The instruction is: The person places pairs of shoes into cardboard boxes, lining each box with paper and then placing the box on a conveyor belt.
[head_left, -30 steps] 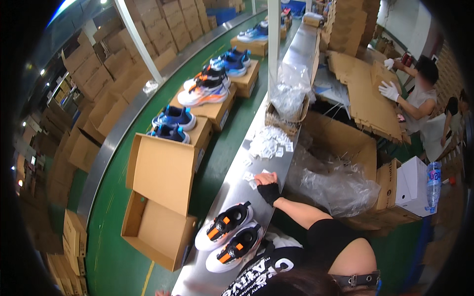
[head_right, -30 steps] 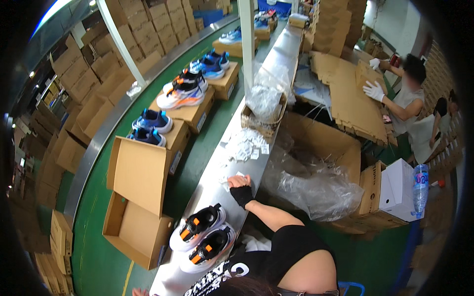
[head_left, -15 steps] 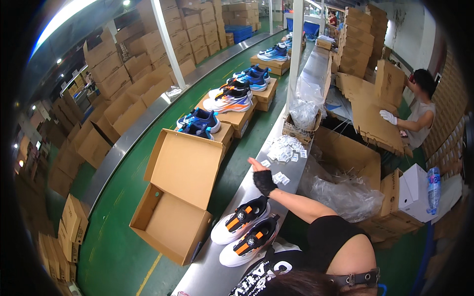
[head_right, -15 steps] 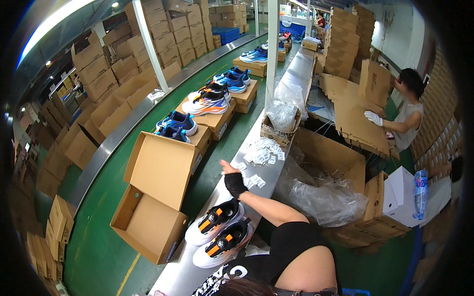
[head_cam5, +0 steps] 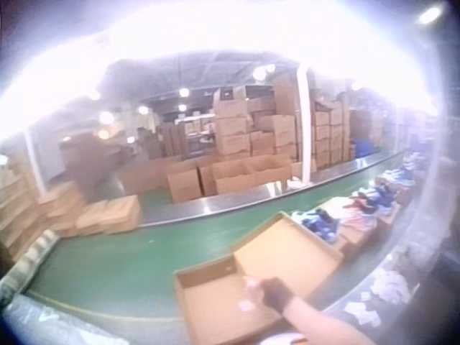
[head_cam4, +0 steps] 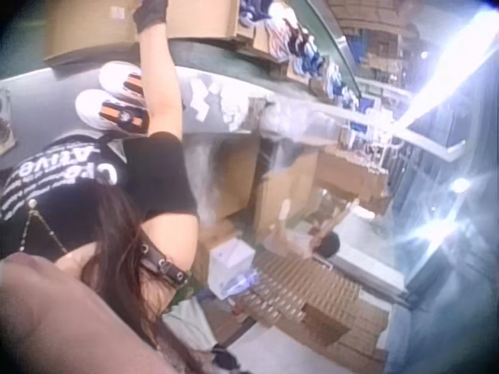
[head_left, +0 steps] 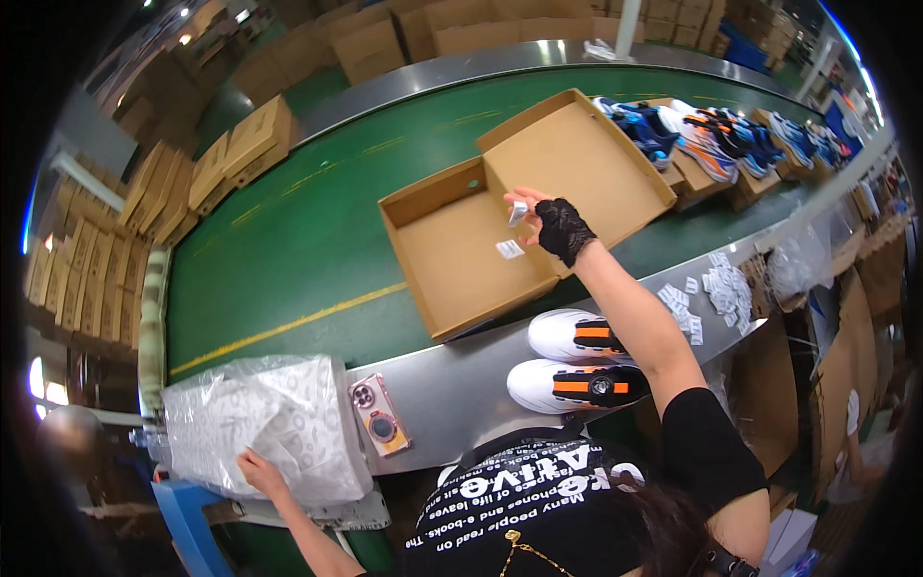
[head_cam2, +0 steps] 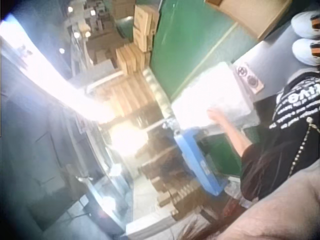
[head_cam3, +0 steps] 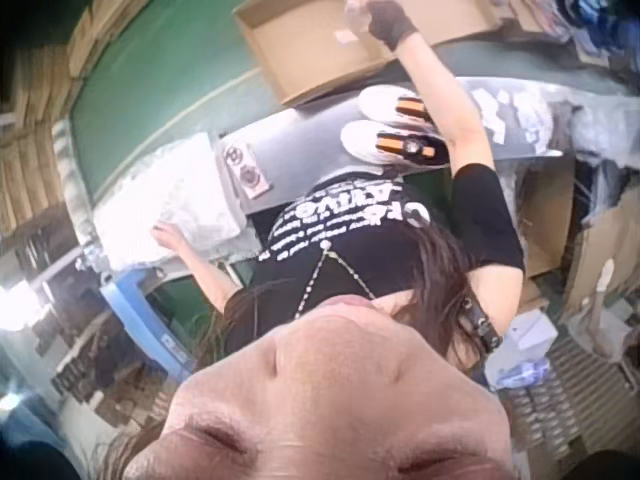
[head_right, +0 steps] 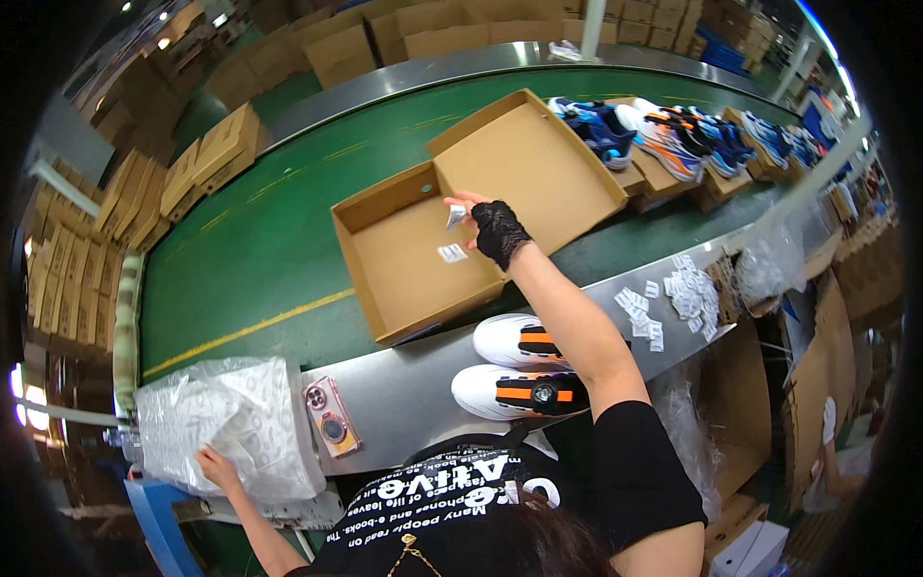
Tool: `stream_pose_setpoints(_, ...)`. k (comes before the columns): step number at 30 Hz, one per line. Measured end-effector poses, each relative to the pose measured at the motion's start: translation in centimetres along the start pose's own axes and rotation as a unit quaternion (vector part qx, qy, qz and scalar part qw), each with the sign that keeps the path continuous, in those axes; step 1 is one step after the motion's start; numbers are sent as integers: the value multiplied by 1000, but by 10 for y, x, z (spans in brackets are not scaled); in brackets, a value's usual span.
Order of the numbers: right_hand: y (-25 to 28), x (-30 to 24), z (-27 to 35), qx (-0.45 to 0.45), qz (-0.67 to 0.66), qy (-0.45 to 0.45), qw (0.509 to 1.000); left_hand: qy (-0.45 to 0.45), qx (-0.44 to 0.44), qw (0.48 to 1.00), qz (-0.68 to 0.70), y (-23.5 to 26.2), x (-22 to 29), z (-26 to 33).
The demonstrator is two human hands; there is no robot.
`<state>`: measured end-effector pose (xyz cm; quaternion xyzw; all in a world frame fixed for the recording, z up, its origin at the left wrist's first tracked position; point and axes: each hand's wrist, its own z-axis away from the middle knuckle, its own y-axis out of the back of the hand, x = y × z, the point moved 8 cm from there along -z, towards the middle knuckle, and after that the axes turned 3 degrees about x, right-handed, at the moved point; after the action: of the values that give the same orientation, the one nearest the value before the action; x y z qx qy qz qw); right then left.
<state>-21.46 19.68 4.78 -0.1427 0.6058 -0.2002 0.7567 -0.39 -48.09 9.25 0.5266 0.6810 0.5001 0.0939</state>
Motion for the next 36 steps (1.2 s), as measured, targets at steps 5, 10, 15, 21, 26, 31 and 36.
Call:
stream_pose_setpoints(5, -23, 22, -11, -45, -139, -26, 989, 71, -40, 947, 311, 36, 88, -29)
stream_pose_setpoints(10, -67, 37, 42, -227, 282, -46, 931, 50, -203, 789, 578, -13, 289, 7)
stream_pose_setpoints(15, -112, -3, 74, -185, 361, 169, 898, 4, -377, 607, 699, -77, 470, 81)
stream_pose_setpoints(21, -14, -62, 49, 171, 170, 151, 959, -109, -359, 665, 646, -93, 578, 125)
stream_pose_setpoints(26, 118, -146, 69, 356, 187, 296, 867, -307, -197, 867, 340, -90, 547, 104)
stream_pose_setpoints(31, 203, -177, 105, 403, 246, 343, 812, -176, -296, 929, 138, -195, 411, 69)
stream_pose_setpoints(36, 314, -138, 120, 497, 294, 310, 755, -216, -45, 972, 83, -190, 345, 54)
